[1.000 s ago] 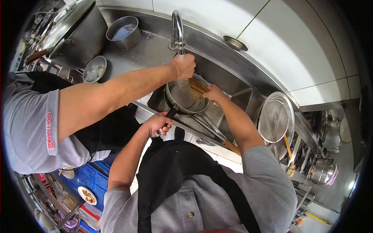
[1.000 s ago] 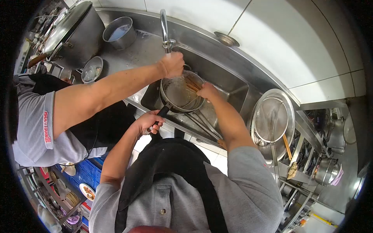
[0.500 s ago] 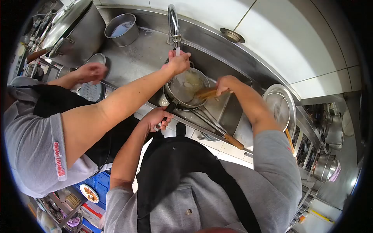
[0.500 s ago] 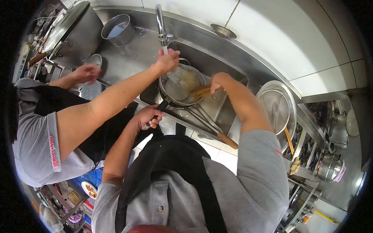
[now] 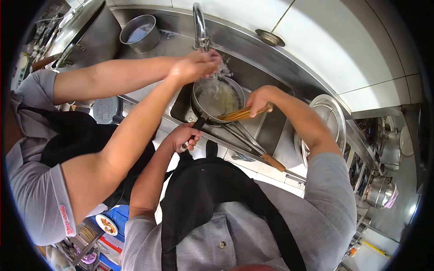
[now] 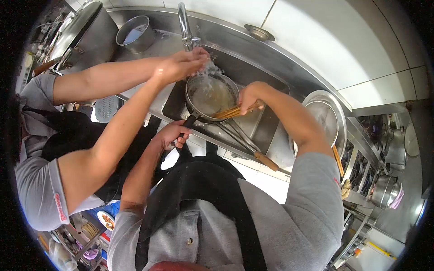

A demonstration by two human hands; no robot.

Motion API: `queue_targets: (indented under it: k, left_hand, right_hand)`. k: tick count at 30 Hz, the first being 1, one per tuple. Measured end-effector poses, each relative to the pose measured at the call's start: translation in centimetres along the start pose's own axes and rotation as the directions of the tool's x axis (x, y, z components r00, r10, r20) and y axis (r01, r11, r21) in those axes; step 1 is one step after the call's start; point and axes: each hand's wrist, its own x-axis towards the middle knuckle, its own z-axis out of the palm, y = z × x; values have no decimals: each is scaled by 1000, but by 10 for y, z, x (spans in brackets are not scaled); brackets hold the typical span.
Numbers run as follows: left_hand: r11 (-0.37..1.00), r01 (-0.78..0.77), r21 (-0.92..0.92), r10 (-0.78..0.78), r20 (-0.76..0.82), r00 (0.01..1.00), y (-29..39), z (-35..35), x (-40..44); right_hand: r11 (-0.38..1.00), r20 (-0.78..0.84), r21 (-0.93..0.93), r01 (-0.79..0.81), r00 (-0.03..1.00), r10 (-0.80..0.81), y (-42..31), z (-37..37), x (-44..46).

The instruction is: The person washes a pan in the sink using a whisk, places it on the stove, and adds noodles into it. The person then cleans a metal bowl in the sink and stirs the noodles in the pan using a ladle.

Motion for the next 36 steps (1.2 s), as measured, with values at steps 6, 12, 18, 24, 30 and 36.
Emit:
queue_targets:
  k: [6, 12, 18, 24, 30, 36]
  left_hand:
    - [998, -27, 61, 24, 38, 999, -6, 8, -5]
    - [973, -107, 203, 113, -20, 993, -23, 9, -17]
    - [948, -111, 297, 109, 22, 994, -12, -2, -26]
    - [944, -95, 315, 75, 73, 994, -4, -3, -32]
    - [918, -90, 387, 62, 84, 995, -3, 2, -36]
    - [896, -160, 415, 138, 82, 987, -10, 4, -35]
  right_hand:
    - [887, -462, -363, -286, 882, 95, 34, 5, 51]
    - [945, -148, -324, -52, 989, 3, -40, 26, -3]
    - [926, -394, 284, 249, 911, -123, -27, 11, -32]
    - [635, -507, 690, 348, 858, 80, -15, 6, -62]
    - [800, -412, 499, 334, 903, -120, -41, 94, -52]
    - [920, -362, 376, -112, 896, 257, 14, 114, -69]
